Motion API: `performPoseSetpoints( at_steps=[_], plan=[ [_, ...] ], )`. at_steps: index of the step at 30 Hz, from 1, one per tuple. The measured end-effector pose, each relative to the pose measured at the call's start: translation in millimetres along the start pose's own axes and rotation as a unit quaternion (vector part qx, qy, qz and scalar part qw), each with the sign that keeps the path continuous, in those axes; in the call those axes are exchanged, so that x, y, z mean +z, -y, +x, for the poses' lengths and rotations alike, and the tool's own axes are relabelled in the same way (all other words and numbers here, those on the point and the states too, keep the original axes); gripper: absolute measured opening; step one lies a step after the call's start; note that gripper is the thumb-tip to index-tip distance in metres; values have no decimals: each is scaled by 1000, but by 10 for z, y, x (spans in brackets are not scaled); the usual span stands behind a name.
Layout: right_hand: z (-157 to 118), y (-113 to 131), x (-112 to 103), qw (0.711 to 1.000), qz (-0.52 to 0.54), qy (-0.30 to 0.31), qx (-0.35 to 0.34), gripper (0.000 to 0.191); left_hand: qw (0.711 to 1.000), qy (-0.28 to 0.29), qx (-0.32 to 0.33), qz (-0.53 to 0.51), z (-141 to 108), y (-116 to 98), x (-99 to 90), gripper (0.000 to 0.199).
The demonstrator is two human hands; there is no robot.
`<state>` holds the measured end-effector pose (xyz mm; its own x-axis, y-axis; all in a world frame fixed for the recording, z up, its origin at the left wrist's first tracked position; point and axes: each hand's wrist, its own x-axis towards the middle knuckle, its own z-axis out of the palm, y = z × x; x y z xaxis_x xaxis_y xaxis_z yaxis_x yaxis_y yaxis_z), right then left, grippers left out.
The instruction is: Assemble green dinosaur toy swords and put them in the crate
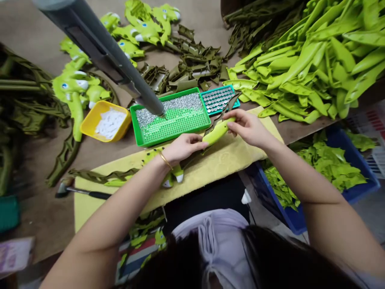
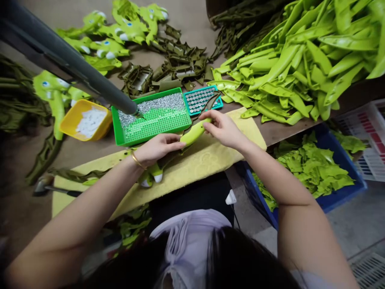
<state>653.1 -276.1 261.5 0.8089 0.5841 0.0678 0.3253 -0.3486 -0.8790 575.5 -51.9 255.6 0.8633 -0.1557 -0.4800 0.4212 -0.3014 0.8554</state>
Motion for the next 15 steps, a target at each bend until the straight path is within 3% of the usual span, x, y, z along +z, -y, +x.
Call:
performPoseSetpoints(
  at_steps=[2, 5, 8, 15],
  plan=[
    [12, -41, 72, 982, -171, -7, -80, 35, 1000, -3, 13, 17, -6, 13, 15, 54],
    [14, -66, 116, 922, -333, 50, -193, 46, 999, 12, 25, 26, -15, 42, 23, 52],
    [12, -111, 164, 897, -355, 83, -249, 43, 999, 32, 22, 20, -29, 49, 11, 53],
    [54, -191, 290, 903, -319, 76, -277, 38, 998, 53, -8, -42, -30, 31, -26, 50]
  ],
)
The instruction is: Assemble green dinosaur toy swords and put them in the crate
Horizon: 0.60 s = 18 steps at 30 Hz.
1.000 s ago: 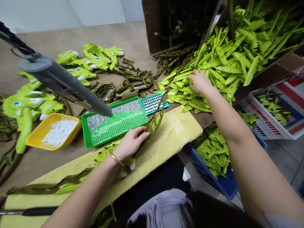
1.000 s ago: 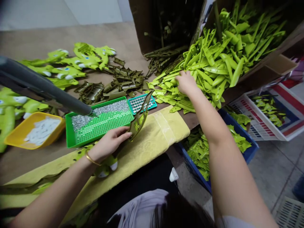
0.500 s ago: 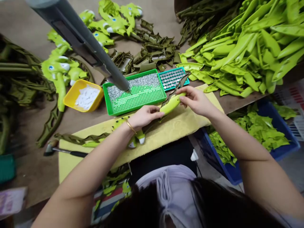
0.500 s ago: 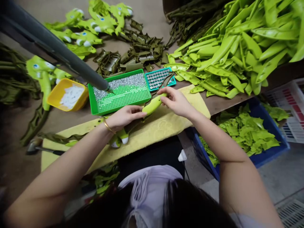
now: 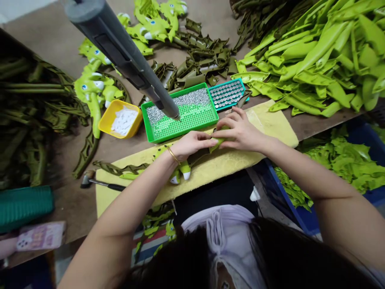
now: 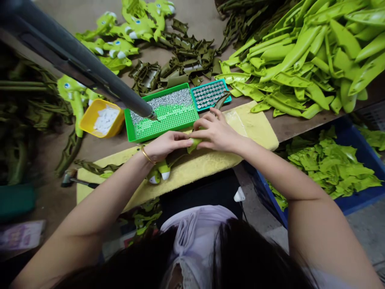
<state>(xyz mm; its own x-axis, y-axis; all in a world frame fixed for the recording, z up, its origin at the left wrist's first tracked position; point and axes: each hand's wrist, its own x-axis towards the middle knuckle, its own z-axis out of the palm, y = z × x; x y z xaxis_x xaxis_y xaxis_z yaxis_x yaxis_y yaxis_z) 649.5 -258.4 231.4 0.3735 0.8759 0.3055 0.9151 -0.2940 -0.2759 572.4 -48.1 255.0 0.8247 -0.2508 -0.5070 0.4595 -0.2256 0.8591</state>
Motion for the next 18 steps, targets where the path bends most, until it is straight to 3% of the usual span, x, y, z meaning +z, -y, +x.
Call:
performPoseSetpoints(
  at_steps=[5, 7, 8, 10, 12, 15, 18],
  plan=[
    [-38, 149, -55, 999, -3, 10, 38, 36, 1000, 5, 17, -22, 2, 8, 27, 51],
    [-89, 231, -86, 990, 31, -64, 124, 38, 999, -20, 28, 7, -32, -14, 28, 49],
    [-109, 273, -86, 971, 69, -121, 197, 41, 998, -37, 36, 26, -52, -30, 26, 48],
    [-116, 354, -47, 892, 196, -215, 346, 48, 994, -72, 54, 69, -86, -62, 21, 48],
    [-70, 433, 27, 798, 363, -221, 427, 52, 988, -89, 70, 102, -100, -87, 22, 48],
    [51, 533, 116, 678, 568, -159, 438, 55, 986, -80, 76, 124, -84, -95, 31, 51],
    [135, 591, 124, 585, 660, -140, 450, 57, 990, -65, 68, 105, -53, -76, 33, 51]
  ],
)
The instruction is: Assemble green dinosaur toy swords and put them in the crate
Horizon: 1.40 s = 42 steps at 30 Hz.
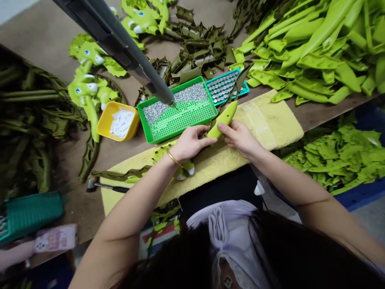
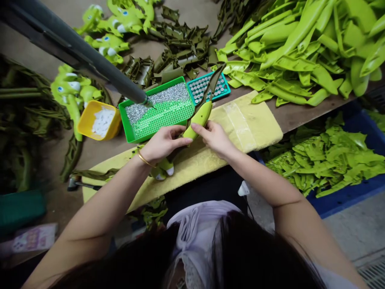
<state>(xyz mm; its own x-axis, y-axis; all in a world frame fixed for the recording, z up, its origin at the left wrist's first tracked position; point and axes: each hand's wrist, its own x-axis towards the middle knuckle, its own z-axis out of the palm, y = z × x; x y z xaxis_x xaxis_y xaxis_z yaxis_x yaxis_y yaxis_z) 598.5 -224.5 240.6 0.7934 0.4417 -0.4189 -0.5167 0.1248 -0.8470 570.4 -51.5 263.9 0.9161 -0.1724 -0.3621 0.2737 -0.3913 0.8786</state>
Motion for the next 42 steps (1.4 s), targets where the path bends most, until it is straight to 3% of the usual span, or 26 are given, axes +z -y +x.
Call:
performPoseSetpoints(
  at_steps=[4, 7, 9, 11, 13, 16, 19, 25, 29, 32, 37, 42],
  plan=[
    [-3, -11, 9, 999, 32, 20, 34, 61, 998, 35, -17, -53, 31, 54, -2, 47],
    [27, -71, -73, 999, -20, 21, 31, 59, 995, 55, -26, -79, 47, 101, -7, 42],
    [50, -97, -170, 993, -105, -47, -31, 59, 994, 64, -33, -87, 53, 125, -11, 40],
    [54, -87, -271, 966, -181, -145, -116, 63, 993, 68, -39, -85, 57, 134, -12, 40],
    [33, -55, -332, 953, -205, -181, -131, 61, 994, 60, -42, -76, 60, 124, -8, 43],
    [-15, -49, -294, 980, -190, -52, -26, 52, 996, 38, -34, -67, 55, 77, 9, 47],
    [-27, -140, -153, 991, -125, 25, -27, 48, 998, 15, -18, -59, 21, 18, 37, 48],
    [-74, -277, 55, 996, 17, -24, -89, 48, 998, -44, -16, -42, -97, -40, 57, 53],
    [-145, -276, 107, 996, 28, -15, -83, 50, 998, -14, -33, -54, -113, -16, 2, 49],
    [-145, -294, 127, 993, 37, -42, -99, 50, 999, -8, -24, -41, -91, -18, -37, 48],
    [-181, -311, 149, 994, 32, -38, -102, 49, 999, 30, 5, 39, -104, -142, -46, 52],
    [-252, -305, 125, 991, 12, -51, -123, 43, 998, 58, 1, 15, -110, -196, -49, 44]
  ],
)
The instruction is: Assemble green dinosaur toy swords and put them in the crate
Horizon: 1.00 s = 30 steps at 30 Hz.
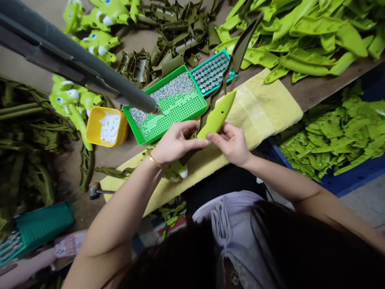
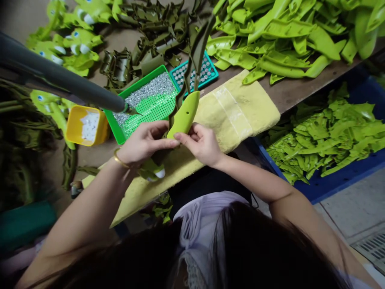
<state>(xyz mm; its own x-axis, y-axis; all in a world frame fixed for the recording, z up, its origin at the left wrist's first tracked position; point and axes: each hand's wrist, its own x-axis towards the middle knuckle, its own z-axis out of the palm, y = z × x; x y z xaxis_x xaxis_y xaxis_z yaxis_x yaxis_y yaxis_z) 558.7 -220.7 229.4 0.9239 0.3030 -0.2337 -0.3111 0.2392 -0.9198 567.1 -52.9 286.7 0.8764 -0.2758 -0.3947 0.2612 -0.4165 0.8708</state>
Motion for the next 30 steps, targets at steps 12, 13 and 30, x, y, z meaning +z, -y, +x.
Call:
performPoseSetpoints(
  at_steps=[12, 13, 30],
  plan=[
    [374, 359, -373, 993, -41, 90, 70, 55, 992, 106, -39, 48, 65, 38, -121, 41],
    [366, 356, -374, 991, -56, 100, 65, 54, 994, 95, -26, 54, 127, -21, -101, 43],
    [303, 185, -224, 988, -154, 24, -16, 56, 995, 50, -82, 2, 135, -82, -133, 53]
  ],
)
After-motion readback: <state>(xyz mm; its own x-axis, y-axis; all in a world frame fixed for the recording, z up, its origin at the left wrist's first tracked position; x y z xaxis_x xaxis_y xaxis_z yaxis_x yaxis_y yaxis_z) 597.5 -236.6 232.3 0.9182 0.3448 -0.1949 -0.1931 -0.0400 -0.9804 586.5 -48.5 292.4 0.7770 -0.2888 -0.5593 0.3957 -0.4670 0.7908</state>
